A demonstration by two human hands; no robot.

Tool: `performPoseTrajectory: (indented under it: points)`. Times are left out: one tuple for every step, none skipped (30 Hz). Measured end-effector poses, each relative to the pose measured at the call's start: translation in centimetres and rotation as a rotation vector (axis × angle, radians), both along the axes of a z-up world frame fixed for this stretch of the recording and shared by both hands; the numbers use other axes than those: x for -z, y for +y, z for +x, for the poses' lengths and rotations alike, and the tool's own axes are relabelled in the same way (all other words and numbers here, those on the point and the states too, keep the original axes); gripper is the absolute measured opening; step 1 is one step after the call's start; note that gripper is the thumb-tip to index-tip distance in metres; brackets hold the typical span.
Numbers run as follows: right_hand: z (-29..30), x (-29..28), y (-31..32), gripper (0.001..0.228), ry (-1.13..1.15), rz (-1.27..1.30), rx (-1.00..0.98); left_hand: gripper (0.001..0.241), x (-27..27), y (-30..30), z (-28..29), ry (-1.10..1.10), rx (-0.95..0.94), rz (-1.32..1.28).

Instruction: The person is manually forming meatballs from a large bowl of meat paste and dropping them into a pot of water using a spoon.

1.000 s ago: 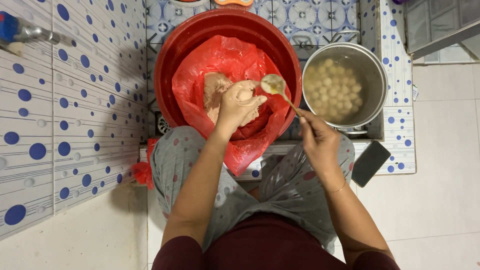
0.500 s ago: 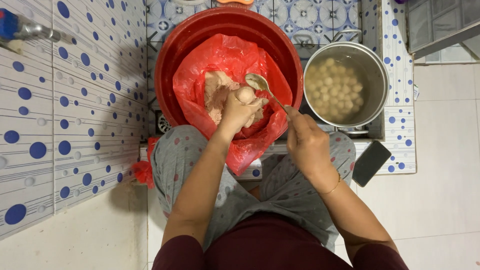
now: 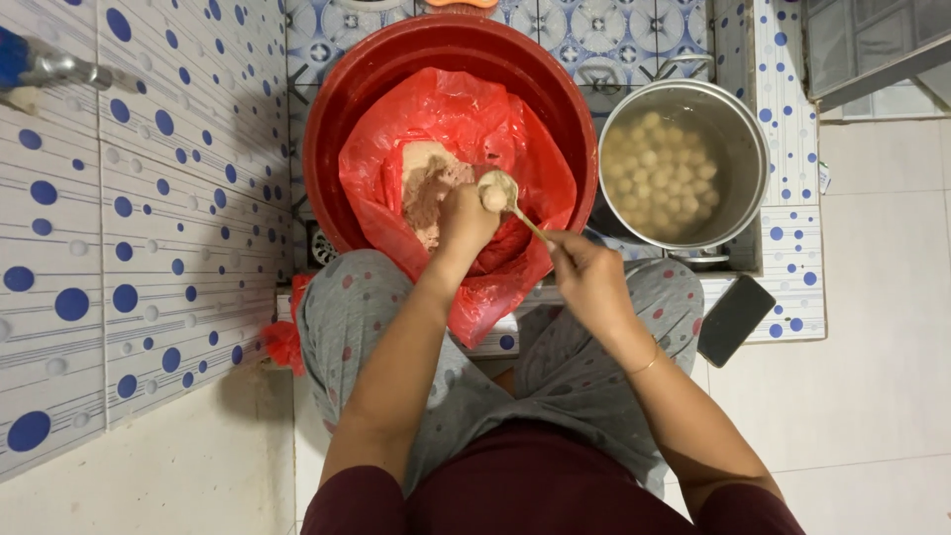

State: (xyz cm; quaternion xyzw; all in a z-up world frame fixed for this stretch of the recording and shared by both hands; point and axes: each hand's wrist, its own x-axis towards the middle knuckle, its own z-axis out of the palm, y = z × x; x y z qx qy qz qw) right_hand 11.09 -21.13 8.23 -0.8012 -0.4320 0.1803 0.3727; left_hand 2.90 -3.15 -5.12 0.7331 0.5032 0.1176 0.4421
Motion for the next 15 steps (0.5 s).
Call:
performPoseTrajectory:
  points:
    - [0.8, 1.2, -0.2, 0.016, 0.0, 0.001, 0.006, 0.022, 0.4, 0.1, 0.1, 0.0, 0.006, 0.001]
    - [1.7, 2.4, -0.3, 0.016, 0.213, 0.004, 0.063, 0.022, 0.8, 0.1, 0.1, 0.042, 0.07, 0.039]
    - [2.7, 3.5, -0.5, 0.016, 0.423, 0.01, 0.122, 0.023, 1.2, 0.2, 0.4, 0.08, 0.137, 0.077]
    - [2.8, 2.5, -0.7, 0.016, 0.42, 0.012, 0.13, 0.023, 1.4, 0.5, 0.7, 0.077, 0.145, 0.079]
    - [2.8, 1.5, -1.0, 0.018, 0.589, 0.045, 0.204, 0.023, 1.6, 0.6, 0.9, 0.07, 0.154, 0.093]
    - [2.9, 0.6, -1.4, 0.022, 0.758, 0.078, 0.278, 0.022, 1.8, 0.7, 1.1, 0.064, 0.162, 0.108]
    - [4.3, 1.2, -2.0, 0.022, 0.758, 0.075, 0.286, 0.022, 3.2, 0.8, 1.2, 0.064, 0.168, 0.102]
    - [5.7, 1.8, -2.6, 0.014, 0.61, 0.063, 0.298, 0.017, 4.7, 0.8, 1.4, -0.008, 0.102, 0.047]
    - [7.1, 2.3, -3.1, 0.015, 0.46, 0.058, 0.31, 0.011, 6.0, 1.1, 1.7, -0.081, 0.037, -0.003]
    - [9.4, 4.2, -4.0, 0.015, 0.458, 0.06, 0.317, 0.011, 5.4, 1.1, 1.6, -0.083, 0.045, -0.002]
    - [11.6, 6.1, -4.9, 0.014, 0.253, 0.017, 0.339, 0.012, 4.8, 1.0, 1.4, -0.1, 0.013, -0.015]
    - [13.8, 7.9, -5.9, 0.015, 0.049, -0.027, 0.357, 0.014, 4.2, 0.9, 1.3, -0.116, -0.019, -0.028]
    - [15.1, 8.7, -6.1, 0.015, 0.045, -0.027, 0.364, 0.014, 5.9, 1.5, 1.8, -0.12, -0.013, -0.029]
    - [16.3, 9.4, -6.3, 0.015, -0.066, -0.087, 0.395, 0.008, 7.5, 2.0, 2.3, -0.188, -0.095, -0.151]
    - [17.6, 10.2, -6.4, 0.018, -0.176, -0.147, 0.424, 0.003, 9.2, 2.6, 2.8, -0.254, -0.18, -0.274]
